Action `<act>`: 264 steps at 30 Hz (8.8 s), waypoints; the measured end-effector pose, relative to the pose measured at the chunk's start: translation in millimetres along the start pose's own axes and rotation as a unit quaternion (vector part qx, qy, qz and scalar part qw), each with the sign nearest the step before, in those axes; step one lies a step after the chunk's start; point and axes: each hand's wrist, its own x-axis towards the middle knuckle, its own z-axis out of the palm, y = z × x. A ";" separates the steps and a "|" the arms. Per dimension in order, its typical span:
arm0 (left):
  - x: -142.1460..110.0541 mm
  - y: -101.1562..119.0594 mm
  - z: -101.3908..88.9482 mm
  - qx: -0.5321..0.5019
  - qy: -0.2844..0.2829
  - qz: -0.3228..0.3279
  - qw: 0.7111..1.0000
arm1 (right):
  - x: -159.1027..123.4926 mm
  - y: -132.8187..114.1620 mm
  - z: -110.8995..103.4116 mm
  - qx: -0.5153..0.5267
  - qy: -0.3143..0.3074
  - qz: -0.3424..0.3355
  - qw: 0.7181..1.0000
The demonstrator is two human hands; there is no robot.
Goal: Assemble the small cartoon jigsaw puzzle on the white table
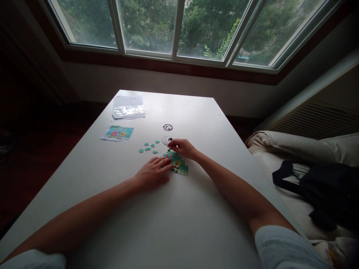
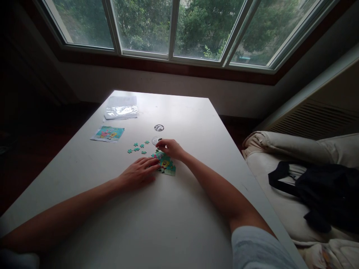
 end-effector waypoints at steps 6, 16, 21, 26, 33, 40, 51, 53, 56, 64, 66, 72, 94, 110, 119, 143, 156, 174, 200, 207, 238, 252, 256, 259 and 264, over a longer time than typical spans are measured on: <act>-0.6 -0.3 -0.8 -0.017 0.005 -0.002 1.000 | 13.1 -2.2 5.4 -0.038 -0.043 -0.066 0.996; 2.0 0.8 -0.9 -0.018 0.006 -0.014 1.000 | 15.8 3.4 8.9 -0.042 -0.056 -0.071 0.995; 1.8 0.7 -2.1 -0.014 0.004 -0.012 1.000 | 16.4 2.9 9.7 -0.010 -0.065 -0.052 0.996; 2.5 1.2 -1.2 -0.019 0.008 -0.015 1.000 | 14.2 1.7 15.2 -0.037 -0.046 -0.063 0.996; 2.9 0.5 1.1 -0.019 0.012 -0.021 1.000 | 9.6 1.3 21.2 -0.057 -0.031 -0.093 0.994; 2.6 -1.1 3.2 -0.015 0.012 -0.018 1.000 | 7.4 4.5 23.5 -0.105 -0.033 -0.099 0.989; 4.1 -2.8 1.1 -0.032 0.019 -0.016 0.999 | 1.4 9.0 21.5 -0.096 0.027 -0.059 0.993; 4.8 -6.0 0.5 -0.044 0.019 -0.009 0.999 | 0.1 12.3 19.8 -0.085 0.058 -0.048 0.994; 6.4 -12.9 -1.3 -0.066 0.034 -0.019 0.997 | -1.1 15.3 17.4 -0.084 0.101 -0.039 0.991; 3.1 -37.8 -6.9 -0.042 0.082 -0.156 0.984 | -6.4 5.4 13.3 -0.112 0.052 -0.052 0.991; 1.1 -41.0 -8.0 -0.031 0.083 -0.169 0.982 | -7.5 4.5 11.4 -0.120 0.031 -0.057 0.991; 0.6 -54.4 -15.0 -0.008 0.092 -0.192 0.977 | -9.3 4.5 3.2 -0.120 -0.029 -0.069 0.990; 56.2 -96.0 -4.2 0.032 0.108 -0.258 0.960 | -9.5 -10.0 -20.2 -0.158 -0.169 -0.075 0.970; 52.1 -89.7 -9.5 -0.041 0.072 -0.225 0.971 | -9.2 -10.9 -21.1 -0.155 -0.178 -0.068 0.969; 51.0 -79.2 -14.3 -0.182 0.067 -0.238 0.952 | -8.1 -10.2 -21.0 -0.149 -0.185 -0.066 0.969; 53.9 -66.9 -9.6 -0.145 0.065 -0.228 0.961 | -8.4 -9.4 -21.5 -0.152 -0.188 -0.059 0.968; 54.7 -60.7 -6.3 -0.112 0.081 -0.220 0.966 | -7.8 -9.6 -22.1 -0.147 -0.191 -0.057 0.969; 37.7 -115.4 -38.9 -0.111 0.123 -0.284 0.944 | -8.1 -7.2 -23.8 -0.128 -0.194 -0.049 0.971; 26.7 -116.6 -48.6 -0.146 -0.075 -0.055 0.985 | -7.2 -5.2 -24.5 -0.099 -0.189 -0.046 0.976; 29.5 -112.1 -41.4 -0.148 -0.050 -0.039 0.987 | -6.9 -5.3 -24.1 -0.096 -0.184 -0.046 0.977; 38.9 -98.0 -24.8 -0.094 -0.025 -0.100 0.990 | -6.8 -3.3 -23.0 -0.104 -0.177 -0.048 0.978; 44.6 -95.4 -7.8 -0.070 0.022 -0.116 0.991 | -6.3 -4.7 -22.4 -0.104 -0.177 -0.043 0.978; 44.3 -96.0 -9.0 -0.081 0.025 -0.112 0.990 | -6.4 -4.1 -22.7 -0.100 -0.176 -0.045 0.978; 44.5 -95.8 -9.2 -0.090 0.029 -0.113 0.989 | -6.5 -3.3 -22.8 -0.099 -0.175 -0.050 0.978; 46.1 -94.2 -8.3 -0.086 0.033 -0.109 0.990 | -6.2 -3.0 -22.7 -0.099 -0.176 -0.047 0.978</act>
